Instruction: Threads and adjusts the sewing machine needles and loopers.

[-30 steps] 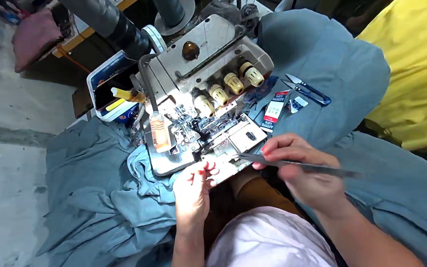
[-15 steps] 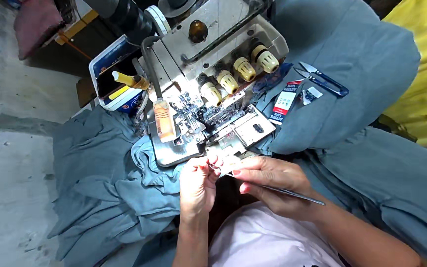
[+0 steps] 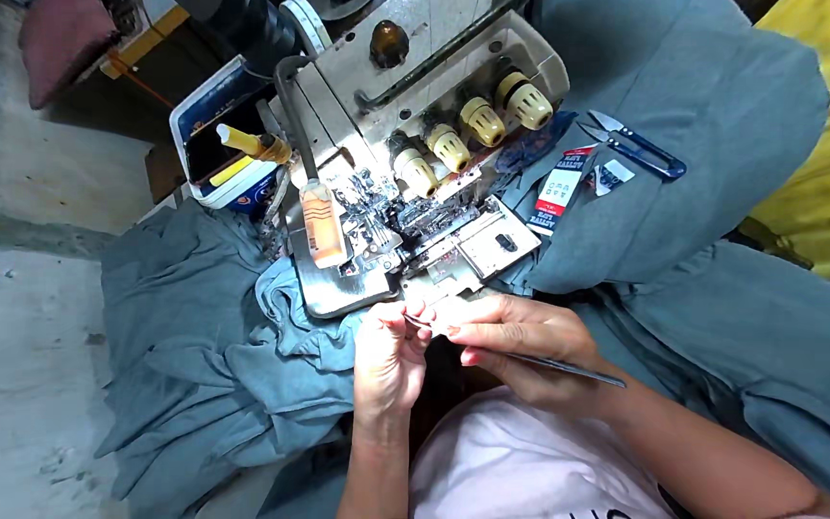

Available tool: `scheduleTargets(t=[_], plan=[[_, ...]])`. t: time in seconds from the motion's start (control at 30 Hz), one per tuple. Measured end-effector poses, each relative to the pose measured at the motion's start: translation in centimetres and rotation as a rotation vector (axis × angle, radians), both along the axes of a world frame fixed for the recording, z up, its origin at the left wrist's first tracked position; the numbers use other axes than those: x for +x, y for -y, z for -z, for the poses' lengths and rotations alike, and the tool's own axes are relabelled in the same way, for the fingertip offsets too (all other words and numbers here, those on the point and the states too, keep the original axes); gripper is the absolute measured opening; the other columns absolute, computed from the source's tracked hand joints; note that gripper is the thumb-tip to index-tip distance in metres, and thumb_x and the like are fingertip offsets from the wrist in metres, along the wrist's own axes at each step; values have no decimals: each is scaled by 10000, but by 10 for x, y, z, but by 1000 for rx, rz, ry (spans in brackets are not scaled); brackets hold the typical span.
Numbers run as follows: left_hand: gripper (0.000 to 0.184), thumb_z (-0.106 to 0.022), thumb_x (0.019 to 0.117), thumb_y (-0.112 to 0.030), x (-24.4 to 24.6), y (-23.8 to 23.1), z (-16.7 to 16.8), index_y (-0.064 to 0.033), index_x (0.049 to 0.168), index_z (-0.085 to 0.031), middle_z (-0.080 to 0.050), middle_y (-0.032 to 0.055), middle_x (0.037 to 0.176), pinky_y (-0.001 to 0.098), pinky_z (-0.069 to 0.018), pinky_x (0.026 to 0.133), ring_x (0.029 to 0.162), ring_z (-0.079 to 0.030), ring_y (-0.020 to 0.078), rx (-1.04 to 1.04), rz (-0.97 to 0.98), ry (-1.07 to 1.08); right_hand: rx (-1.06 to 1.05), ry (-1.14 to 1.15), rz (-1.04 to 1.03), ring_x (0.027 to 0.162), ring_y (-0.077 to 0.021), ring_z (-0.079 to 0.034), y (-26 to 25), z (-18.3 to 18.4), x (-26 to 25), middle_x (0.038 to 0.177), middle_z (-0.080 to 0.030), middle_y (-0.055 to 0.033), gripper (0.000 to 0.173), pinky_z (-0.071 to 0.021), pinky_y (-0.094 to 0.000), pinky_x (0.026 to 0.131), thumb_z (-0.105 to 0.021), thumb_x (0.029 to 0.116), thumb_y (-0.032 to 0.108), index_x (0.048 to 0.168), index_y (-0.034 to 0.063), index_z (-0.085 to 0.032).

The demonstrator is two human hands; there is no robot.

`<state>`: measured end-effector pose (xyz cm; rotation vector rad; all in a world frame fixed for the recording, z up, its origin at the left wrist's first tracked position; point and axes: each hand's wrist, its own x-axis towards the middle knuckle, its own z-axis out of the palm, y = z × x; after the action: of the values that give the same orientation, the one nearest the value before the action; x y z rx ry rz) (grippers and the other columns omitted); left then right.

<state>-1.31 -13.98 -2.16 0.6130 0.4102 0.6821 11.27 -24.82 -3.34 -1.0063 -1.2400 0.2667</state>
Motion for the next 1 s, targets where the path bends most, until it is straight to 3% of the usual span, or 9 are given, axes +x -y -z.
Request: scheduleTargets(t=[0.7,1.0], plan=[[88,-743,909,-150,-1,0,3,-67,882,-744,-758,81,881,204,-604,734,803,-741,101,-37,45,42,24,-4,12,1069,-66,-663,0,2,-1,1053,-717,-118,148,-524,-184,966,-612,1014,48,1093,-35,-705],[103,-732,921,-157,-1,0,4,-58,941,-752,-769,99,938,220,-612,748,841,-754,121,-11,29,25,11,-98,28,1081,-45,-681,3,0,0,1078,-735,-41,138,-559,-198,956,-602,1026,70,1110,19,-699]])
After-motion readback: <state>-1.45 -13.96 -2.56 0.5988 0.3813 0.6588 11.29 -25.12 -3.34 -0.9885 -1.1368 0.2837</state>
